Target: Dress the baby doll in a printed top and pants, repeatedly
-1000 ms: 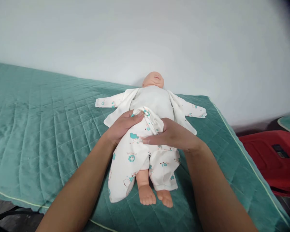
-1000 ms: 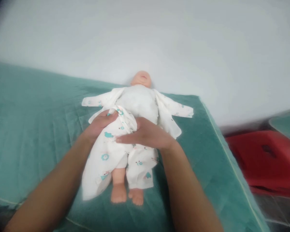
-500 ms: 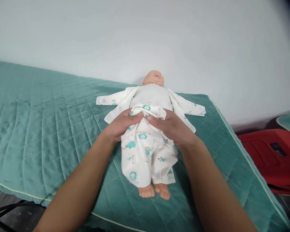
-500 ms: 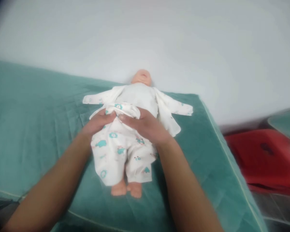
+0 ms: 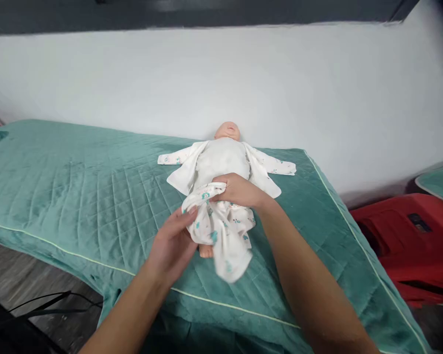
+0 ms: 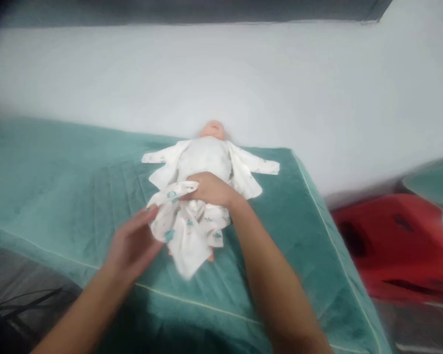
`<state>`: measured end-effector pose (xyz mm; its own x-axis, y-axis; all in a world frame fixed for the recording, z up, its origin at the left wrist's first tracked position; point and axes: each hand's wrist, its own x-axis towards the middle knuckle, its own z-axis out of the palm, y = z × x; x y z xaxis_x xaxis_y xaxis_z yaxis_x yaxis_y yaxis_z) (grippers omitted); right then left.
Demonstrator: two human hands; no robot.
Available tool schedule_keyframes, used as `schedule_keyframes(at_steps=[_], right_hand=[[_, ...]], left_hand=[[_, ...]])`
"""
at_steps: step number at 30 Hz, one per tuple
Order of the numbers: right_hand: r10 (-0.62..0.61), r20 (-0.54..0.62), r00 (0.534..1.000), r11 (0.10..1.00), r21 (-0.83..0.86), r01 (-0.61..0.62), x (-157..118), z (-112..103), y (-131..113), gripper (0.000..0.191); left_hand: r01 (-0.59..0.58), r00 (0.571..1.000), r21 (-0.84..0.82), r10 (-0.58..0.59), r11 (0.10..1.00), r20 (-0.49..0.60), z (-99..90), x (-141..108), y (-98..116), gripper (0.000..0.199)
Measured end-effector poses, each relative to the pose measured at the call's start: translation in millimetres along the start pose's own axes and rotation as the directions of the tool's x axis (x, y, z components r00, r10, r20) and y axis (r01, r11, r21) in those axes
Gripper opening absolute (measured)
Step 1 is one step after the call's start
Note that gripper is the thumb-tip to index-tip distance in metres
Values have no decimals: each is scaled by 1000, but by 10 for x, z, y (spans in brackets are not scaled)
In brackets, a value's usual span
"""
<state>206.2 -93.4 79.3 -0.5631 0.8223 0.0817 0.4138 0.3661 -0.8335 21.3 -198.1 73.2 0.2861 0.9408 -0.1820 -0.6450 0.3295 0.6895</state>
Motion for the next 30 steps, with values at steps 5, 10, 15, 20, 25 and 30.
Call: schedule_keyframes(at_steps=[5, 10, 15, 20, 25, 30], right_hand=[[57, 66, 996, 982, -181, -45, 16, 86, 36, 5], [76, 86, 993, 951, -304, -46, 10, 113, 78, 11], [53, 112, 992, 913, -407, -3, -28, 104, 100, 12], [62, 138, 988, 892, -451, 7, -47, 106, 87, 10], [94, 152, 984, 894, -448, -17, -70, 97, 74, 15], [86, 150, 985, 907, -421, -15, -95, 94, 81, 15]], left_hand=[[-44, 975, -224, -7, 974, -223, 231, -461, -264, 34], [-39, 934, -306, -74, 951, -350, 262, -681, -590, 41], [-30, 892, -120, -28, 992, -452, -4, -765, -780, 36], [21, 874, 308, 132, 951, -467, -347, -656, -582, 44], [149, 901, 678, 183, 720, -393, -545, -457, -354, 31], [198, 928, 800, 154, 567, -339, -549, -380, -317, 19]])
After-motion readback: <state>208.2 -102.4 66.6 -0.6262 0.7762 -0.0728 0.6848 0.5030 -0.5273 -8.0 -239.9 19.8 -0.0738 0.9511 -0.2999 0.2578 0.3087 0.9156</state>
